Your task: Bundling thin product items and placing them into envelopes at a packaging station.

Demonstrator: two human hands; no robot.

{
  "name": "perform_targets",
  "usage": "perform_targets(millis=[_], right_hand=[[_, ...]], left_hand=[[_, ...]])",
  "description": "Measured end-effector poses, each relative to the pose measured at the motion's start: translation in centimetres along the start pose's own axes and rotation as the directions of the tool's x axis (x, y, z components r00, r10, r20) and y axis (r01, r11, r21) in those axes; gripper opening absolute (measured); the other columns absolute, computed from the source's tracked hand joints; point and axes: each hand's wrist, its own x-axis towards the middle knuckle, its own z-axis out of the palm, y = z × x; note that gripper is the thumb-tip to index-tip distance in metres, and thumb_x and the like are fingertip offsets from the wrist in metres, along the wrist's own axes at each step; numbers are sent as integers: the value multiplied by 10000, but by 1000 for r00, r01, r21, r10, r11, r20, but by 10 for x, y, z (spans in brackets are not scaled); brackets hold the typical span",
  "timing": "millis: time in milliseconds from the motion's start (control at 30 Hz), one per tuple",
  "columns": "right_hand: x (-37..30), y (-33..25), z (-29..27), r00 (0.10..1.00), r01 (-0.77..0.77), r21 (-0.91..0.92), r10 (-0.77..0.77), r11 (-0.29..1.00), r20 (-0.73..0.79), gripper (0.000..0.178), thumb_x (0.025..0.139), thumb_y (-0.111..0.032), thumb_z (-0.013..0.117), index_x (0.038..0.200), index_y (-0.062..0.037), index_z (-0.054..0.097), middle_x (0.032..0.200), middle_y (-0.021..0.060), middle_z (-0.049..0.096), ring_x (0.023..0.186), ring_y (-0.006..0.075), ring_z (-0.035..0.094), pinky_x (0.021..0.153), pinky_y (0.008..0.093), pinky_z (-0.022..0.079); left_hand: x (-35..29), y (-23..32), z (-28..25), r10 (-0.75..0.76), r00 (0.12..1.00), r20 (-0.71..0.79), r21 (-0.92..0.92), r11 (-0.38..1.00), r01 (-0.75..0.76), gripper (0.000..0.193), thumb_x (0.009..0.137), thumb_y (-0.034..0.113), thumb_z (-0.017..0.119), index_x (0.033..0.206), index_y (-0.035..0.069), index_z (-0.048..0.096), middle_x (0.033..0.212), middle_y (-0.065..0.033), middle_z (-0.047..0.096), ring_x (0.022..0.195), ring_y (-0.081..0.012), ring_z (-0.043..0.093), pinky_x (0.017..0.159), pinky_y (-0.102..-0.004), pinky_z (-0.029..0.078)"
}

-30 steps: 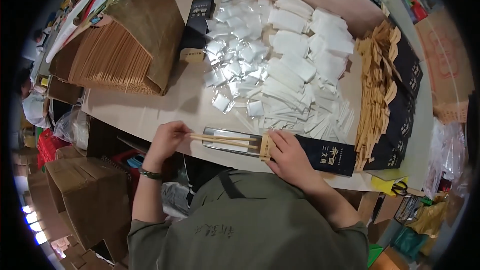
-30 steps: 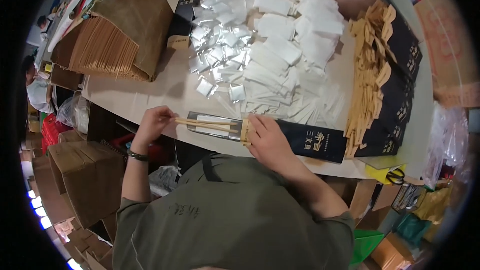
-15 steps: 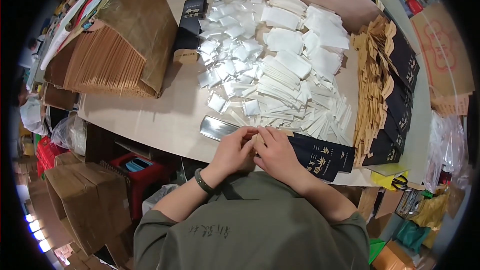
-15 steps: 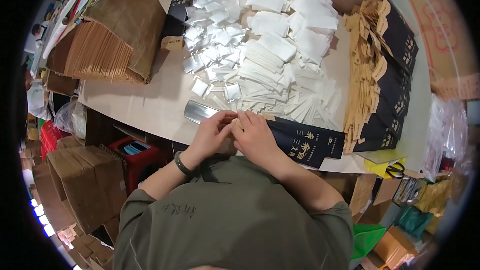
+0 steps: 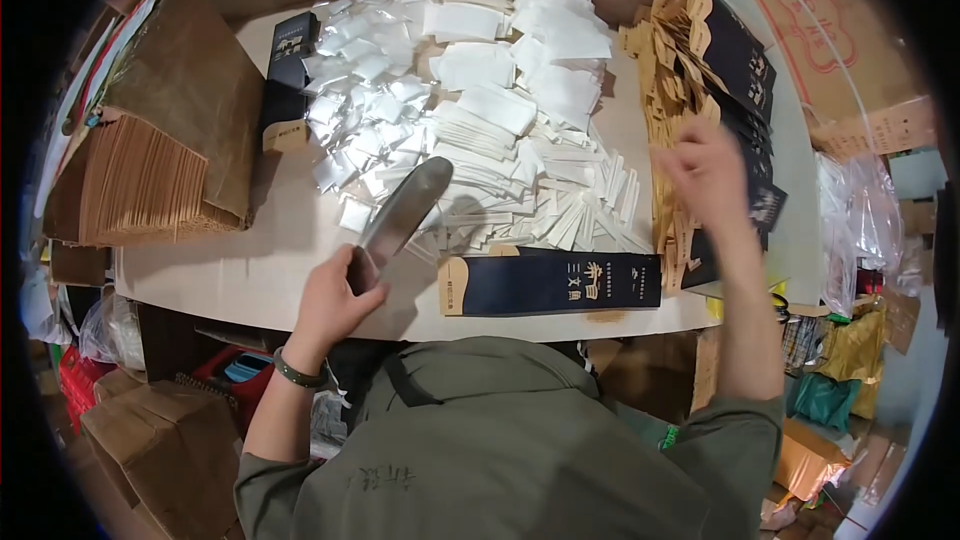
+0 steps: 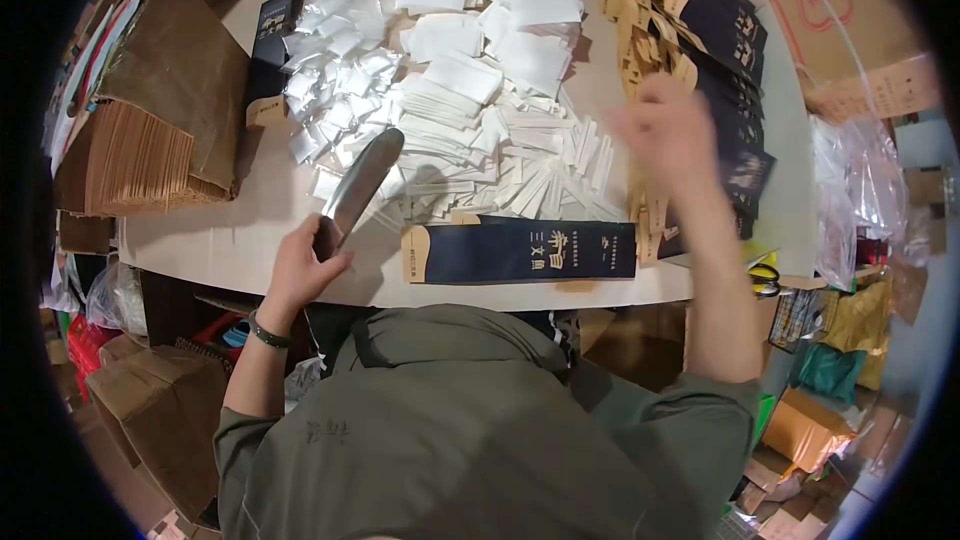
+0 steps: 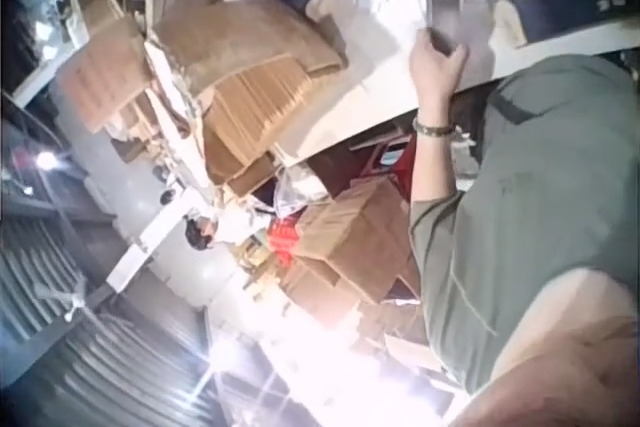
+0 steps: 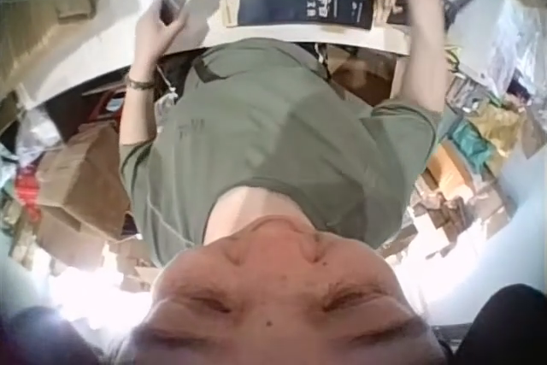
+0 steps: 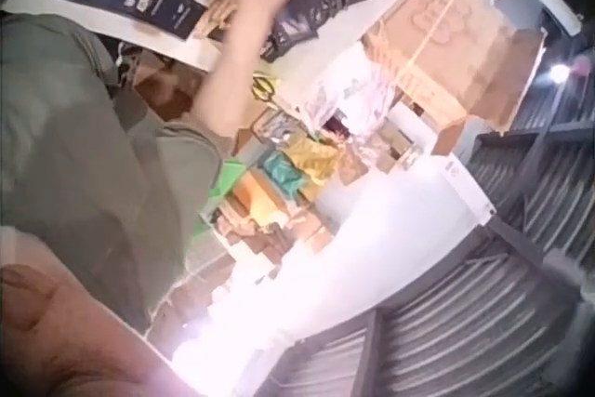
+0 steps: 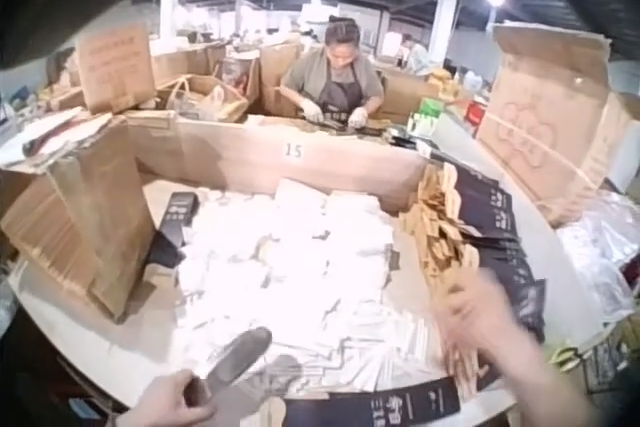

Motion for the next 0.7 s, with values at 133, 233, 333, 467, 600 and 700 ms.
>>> perform_targets(millis=[133,233,333,467,600,700], right_hand=[[-55,-34,31,972,62,162,-97,985,215,407,677,-315,871,887,-27,675,1293,234,535,1221,401,513,1044,449,422],[-75,-97,69,847,-85,671,-301,736,438,508,707,-369,821,1011,-3,643,1292,231,537,1207,399,503,1017,487,413],[-77,-114,127,874,350,417,-453,839,178,422,788,-339,612,1037,1,623,1267,227,544,1150,396,532,960,474,413],[-80,-140,110,929,181,436,-299,882,219,347,787,-331,683,949,-29,630,1124,200,597,1048,339,581,842,441,468],[-67,-160,109,879,-202,270,52,941,475,331,887,-358,655,814,-34,651,812,173,667,769,331,664,648,434,505],[-62,-168,121,838,-192,166,74,967,540,307,907,-344,633,849,-43,655,722,146,664,674,366,656,603,466,503]], left_hand=[[-13,15,31,154,909,387,-454,890,43,411,724,195,754,1028,-3,560,879,-115,571,756,-214,564,699,-338,485],[-5,62,63,528,765,368,-584,772,-251,460,728,167,737,1105,-13,544,1138,-164,524,902,-254,569,774,-341,487],[-11,88,75,435,769,468,-411,878,-246,552,719,165,738,1202,-15,541,1252,-217,517,1102,-293,542,934,-374,459],[-8,65,49,149,903,402,-369,929,12,283,710,158,708,914,19,570,752,-129,612,756,-309,635,702,-384,505],[-15,23,48,-52,997,52,-8,999,53,405,707,169,751,1046,38,573,875,-144,621,817,-349,632,726,-410,514],[-22,9,49,94,989,-110,53,995,-88,537,693,164,781,1168,55,553,983,-147,615,883,-359,622,762,-417,519]])
